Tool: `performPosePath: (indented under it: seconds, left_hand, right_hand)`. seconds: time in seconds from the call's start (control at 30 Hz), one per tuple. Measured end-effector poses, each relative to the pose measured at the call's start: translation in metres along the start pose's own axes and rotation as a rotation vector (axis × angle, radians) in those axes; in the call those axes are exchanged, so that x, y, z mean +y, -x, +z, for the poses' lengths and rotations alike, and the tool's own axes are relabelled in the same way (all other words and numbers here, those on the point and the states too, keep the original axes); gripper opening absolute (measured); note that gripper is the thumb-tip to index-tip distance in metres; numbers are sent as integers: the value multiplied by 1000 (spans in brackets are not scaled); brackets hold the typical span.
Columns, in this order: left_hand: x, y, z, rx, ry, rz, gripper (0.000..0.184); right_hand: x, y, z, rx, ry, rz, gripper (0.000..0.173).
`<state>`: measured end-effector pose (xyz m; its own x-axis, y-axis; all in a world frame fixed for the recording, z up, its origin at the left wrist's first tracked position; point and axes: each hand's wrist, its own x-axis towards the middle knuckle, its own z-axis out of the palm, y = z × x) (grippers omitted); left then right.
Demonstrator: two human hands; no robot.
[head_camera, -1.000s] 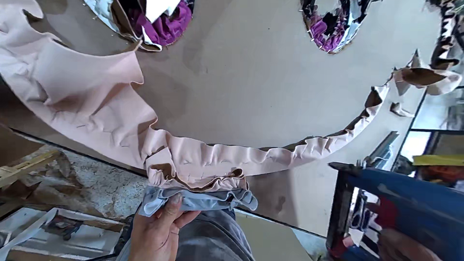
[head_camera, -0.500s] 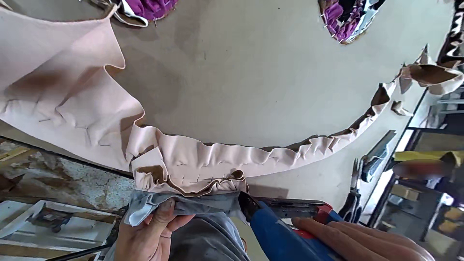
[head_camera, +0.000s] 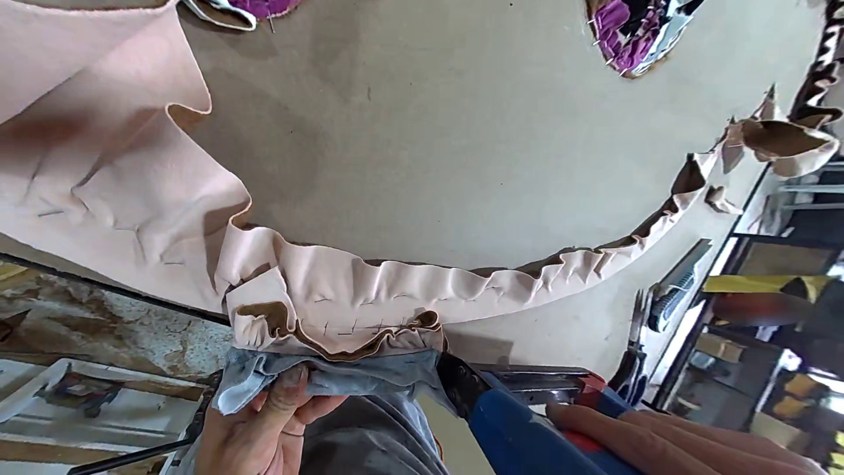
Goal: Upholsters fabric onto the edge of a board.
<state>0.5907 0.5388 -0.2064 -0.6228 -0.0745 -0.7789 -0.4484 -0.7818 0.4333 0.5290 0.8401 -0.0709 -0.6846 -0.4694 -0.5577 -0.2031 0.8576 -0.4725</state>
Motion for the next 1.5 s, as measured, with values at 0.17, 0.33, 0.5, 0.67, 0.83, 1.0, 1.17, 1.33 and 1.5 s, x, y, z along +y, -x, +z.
performPosePath:
  seconds: [0.17,0.33,0.5,0.67,0.83,1.0,1.17,1.33,1.5]
  left_hand:
    - [-1,0,0,5,2,4,15]
    - [-2,-1,-2,0,16,1,14]
    - [-1,-2,-3,-23,25,-5,15]
    - [-4,-2,-7,-46,39,1,13]
    - [-5,-3,-9,-63,40,18,14]
    - [-7,-4,-10,-73,50,28,14]
    - [-7,-4,-9,-55,46,29,14]
    - [-8,-3,-10,-62,33,44,16]
    - [-9,-3,-14,-87,44,48,19]
  right_hand:
    - [1,-14,0,-60,38,2,36]
    - [-5,-18,-6,-110,60,24,38]
    - [-10,-20,-6,-110,90,46,31]
    - [-6,-16,-4,-109,38,38,43]
    - [-5,-12,1,-94,2,46,45]
    - [-9,-12,4,-61,-28,27,43]
    - [-12,-18,6,-75,23,36,36]
    - [-17,-23,9,-72,-6,33,34]
    - [-26,-28,13,-67,3,32,32]
